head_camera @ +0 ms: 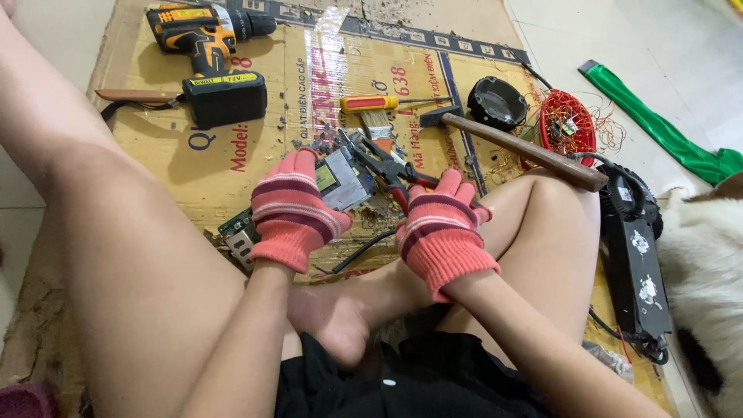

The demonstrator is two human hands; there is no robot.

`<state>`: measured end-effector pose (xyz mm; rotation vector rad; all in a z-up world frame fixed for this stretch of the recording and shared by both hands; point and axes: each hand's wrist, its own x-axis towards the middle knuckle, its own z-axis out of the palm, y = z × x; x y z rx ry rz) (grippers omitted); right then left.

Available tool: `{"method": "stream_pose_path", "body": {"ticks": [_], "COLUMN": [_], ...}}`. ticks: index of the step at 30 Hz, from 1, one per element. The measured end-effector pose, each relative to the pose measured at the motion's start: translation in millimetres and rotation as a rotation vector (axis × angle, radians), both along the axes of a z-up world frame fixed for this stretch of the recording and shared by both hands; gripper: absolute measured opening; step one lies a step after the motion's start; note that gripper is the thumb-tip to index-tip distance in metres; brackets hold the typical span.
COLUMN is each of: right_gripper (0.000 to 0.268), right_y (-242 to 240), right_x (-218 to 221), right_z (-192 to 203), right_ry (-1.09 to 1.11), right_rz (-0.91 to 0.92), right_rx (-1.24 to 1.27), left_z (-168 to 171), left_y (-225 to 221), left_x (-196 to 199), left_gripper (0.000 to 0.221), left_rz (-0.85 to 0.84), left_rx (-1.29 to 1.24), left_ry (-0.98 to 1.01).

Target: The person sits on the floor and uses pliers to scrape and clean a small white component on a circuit board. They repeatedly scrape the surface and remove debris with the pliers.

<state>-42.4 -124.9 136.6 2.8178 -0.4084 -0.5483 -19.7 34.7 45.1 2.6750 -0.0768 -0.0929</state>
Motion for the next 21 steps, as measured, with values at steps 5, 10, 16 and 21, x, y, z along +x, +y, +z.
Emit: {"method": "stream_pose_path", "body": {"ticks": [5, 10, 16, 21], "right_gripper": [0.059, 0.055, 0.049, 0.056], "right_y": [0.9, -11.7, -16.8, 3.1], "right_x": [-8.7, -6.4, -2.4, -3.9], "right_z": [0.3, -19.4, -18.7, 21.5], "right_ry": [-0.025, -0.177, -0.346, -0.344], "right_rz": [0.028, 0.173, 0.409, 0.297], "right_rx": [0.005, 0.002, -0.049, 0.205], "left_z": [1.7, 2.8, 2.0, 2.9], "left_y": [0.7, 1.7, 4.7, 8.5], "left_x": [1.1, 0.5, 0.5, 1.0], "left_gripper": [0.098, 0.098, 0.098, 0.097], "left_rz": [0.001, 0.006, 0.008, 0.016], "left_rx": [-0.010, -0.026, -0.043, -0.063], "left_ry": [-0.030, -0.066, -0.096, -0.123]}}
